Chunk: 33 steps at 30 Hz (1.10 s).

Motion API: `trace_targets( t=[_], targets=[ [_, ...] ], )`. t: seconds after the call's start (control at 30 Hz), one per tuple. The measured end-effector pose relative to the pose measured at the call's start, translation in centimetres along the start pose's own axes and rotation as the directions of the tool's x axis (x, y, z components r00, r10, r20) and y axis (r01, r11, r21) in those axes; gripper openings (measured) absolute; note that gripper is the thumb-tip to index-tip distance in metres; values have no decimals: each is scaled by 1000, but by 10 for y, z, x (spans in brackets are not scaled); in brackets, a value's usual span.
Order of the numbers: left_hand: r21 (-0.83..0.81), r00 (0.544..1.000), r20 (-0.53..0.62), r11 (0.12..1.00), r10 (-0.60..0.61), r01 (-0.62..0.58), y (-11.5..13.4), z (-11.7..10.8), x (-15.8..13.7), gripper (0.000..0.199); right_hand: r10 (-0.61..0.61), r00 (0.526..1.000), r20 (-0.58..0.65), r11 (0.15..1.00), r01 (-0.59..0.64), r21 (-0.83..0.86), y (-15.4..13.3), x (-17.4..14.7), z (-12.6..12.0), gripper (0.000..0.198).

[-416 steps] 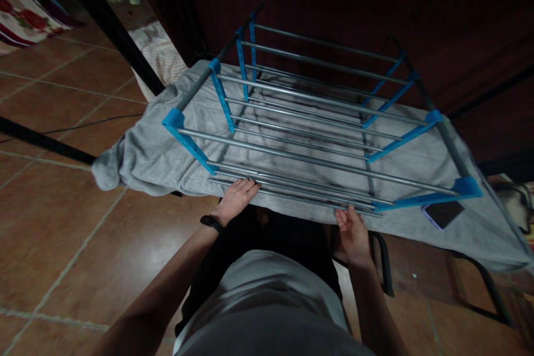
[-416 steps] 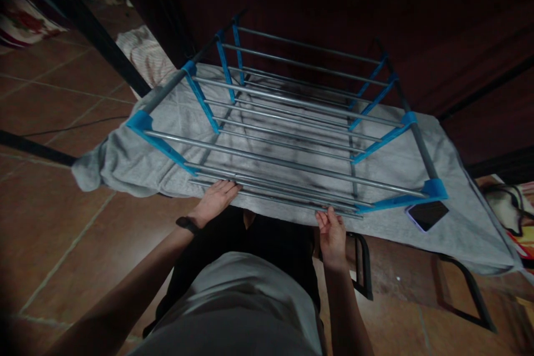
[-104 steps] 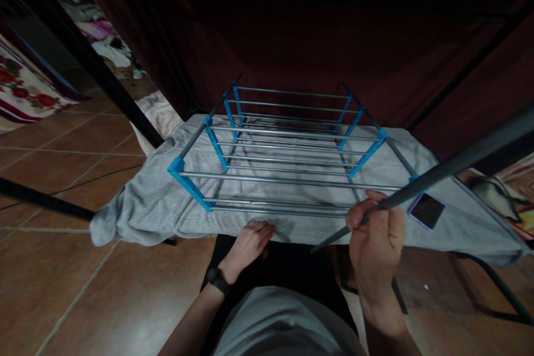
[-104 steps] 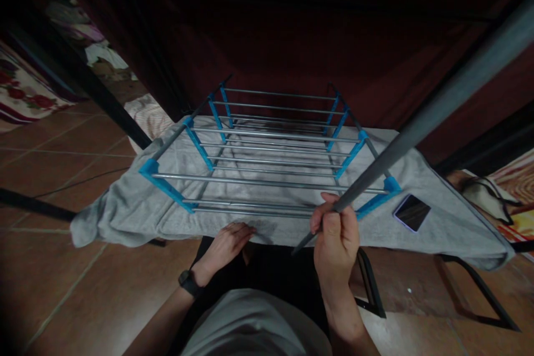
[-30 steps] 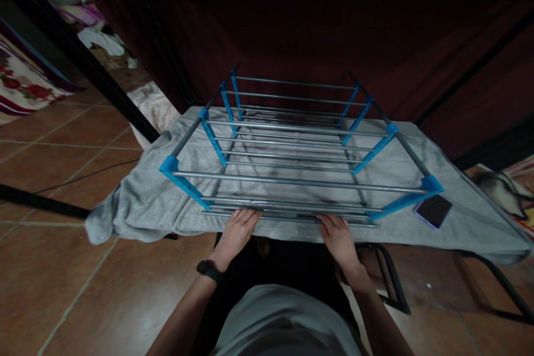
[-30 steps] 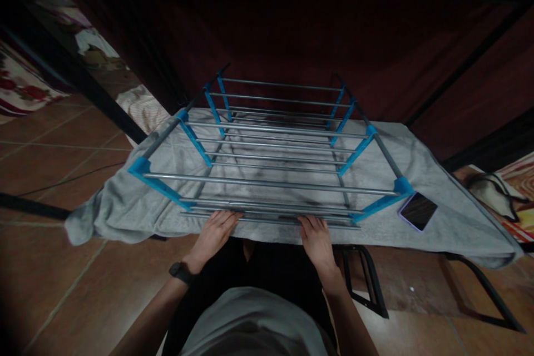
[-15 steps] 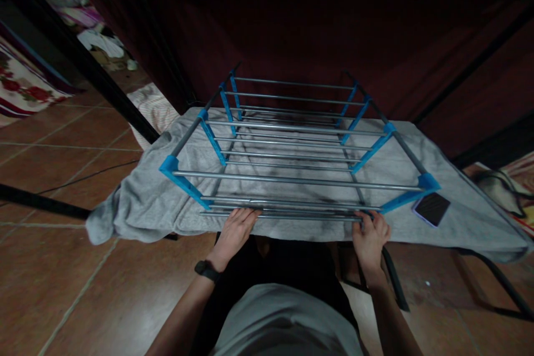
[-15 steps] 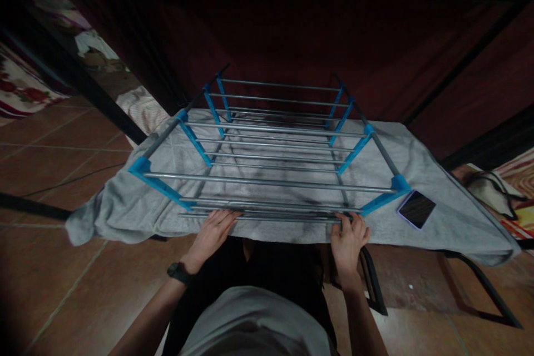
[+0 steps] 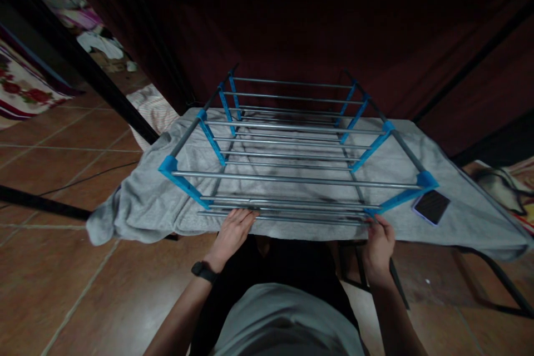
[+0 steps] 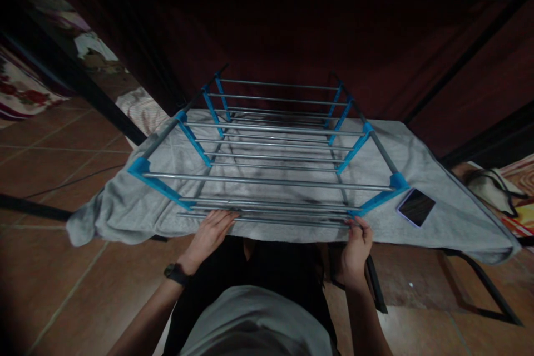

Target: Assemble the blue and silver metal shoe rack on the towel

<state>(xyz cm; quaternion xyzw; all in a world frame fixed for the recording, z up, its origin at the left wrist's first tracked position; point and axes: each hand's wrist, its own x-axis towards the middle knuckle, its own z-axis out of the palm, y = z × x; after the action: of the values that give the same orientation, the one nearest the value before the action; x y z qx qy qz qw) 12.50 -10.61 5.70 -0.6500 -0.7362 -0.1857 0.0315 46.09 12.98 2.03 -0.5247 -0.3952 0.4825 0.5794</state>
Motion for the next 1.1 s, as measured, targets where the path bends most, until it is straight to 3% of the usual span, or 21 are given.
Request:
trace_targets(
  t=[0.17,0.33,0.6,1.1],
  targets=[
    [-5,1000,5,1000,21,-21,6,0,3,31,184,983,0,952,-178,249,0,8,-1,26],
    [0,999,-2,999,35,-35,5,0,4,32,351,935,45,875,-344,341,9,14,-5,11],
    [48,998,37,998,46,-47,-7,5,-8,33,275,959,67,898,-281,339,2,8,-2,12],
    [143,994,-23,984,-105,107,-54,-2,-39,30,236,969,70,908,-246,340,-9,4,3,15]
  ],
)
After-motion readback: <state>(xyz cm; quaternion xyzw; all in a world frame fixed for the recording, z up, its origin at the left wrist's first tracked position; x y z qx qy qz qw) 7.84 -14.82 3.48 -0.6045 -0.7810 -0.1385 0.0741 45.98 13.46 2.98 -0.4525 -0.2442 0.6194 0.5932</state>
